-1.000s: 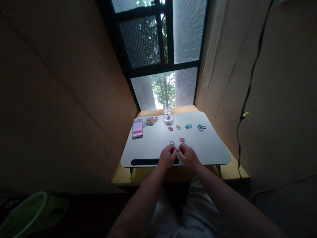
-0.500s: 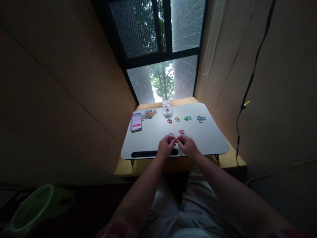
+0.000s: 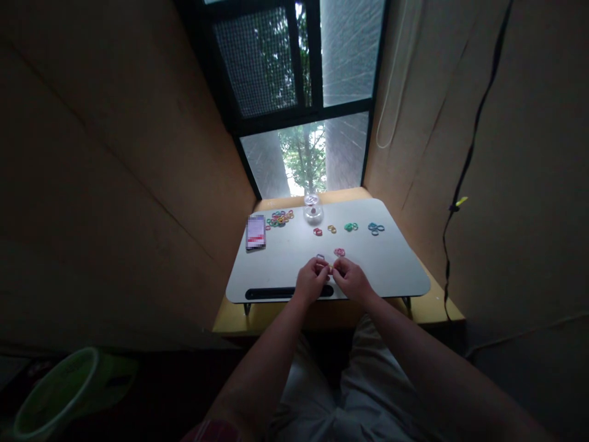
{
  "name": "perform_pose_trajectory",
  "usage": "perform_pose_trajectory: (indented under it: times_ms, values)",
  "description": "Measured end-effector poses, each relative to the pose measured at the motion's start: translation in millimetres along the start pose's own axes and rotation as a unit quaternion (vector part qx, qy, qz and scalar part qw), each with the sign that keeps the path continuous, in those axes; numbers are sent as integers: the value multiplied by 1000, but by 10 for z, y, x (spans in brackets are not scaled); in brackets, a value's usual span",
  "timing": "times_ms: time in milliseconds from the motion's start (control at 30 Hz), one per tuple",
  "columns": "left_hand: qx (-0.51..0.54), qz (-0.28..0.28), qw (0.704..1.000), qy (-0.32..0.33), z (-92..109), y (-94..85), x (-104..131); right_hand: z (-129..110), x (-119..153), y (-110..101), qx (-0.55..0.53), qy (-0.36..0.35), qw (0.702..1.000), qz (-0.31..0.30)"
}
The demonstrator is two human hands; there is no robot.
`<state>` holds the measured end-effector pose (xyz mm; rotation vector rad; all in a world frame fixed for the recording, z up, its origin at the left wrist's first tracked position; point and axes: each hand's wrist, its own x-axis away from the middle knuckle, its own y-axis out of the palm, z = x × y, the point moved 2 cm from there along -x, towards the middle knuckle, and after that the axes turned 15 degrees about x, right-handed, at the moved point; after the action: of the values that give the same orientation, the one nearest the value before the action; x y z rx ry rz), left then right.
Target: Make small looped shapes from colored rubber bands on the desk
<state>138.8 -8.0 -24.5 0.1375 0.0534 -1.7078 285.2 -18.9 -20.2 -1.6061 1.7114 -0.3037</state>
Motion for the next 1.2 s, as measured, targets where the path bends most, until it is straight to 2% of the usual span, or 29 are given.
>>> perform_pose_trajectory:
  times_ms: [333, 533, 733, 967, 1200]
  values:
    - [-29, -31, 999, 12, 36, -19, 13, 17, -12, 3, 7, -7, 1000, -3]
    - [-69, -11, 997, 16, 67, -11, 22, 4, -16, 2, -21, -4, 1000, -17]
    - [-38, -12, 999, 11, 15, -17, -3, 45, -26, 33, -42, 11, 999, 0]
    - [21, -39, 999, -9, -10, -35, -34, 126, -39, 56, -58, 38, 998, 12]
    - [-70, -35, 996, 33, 31, -63, -39, 78, -53, 23, -48, 35, 998, 13]
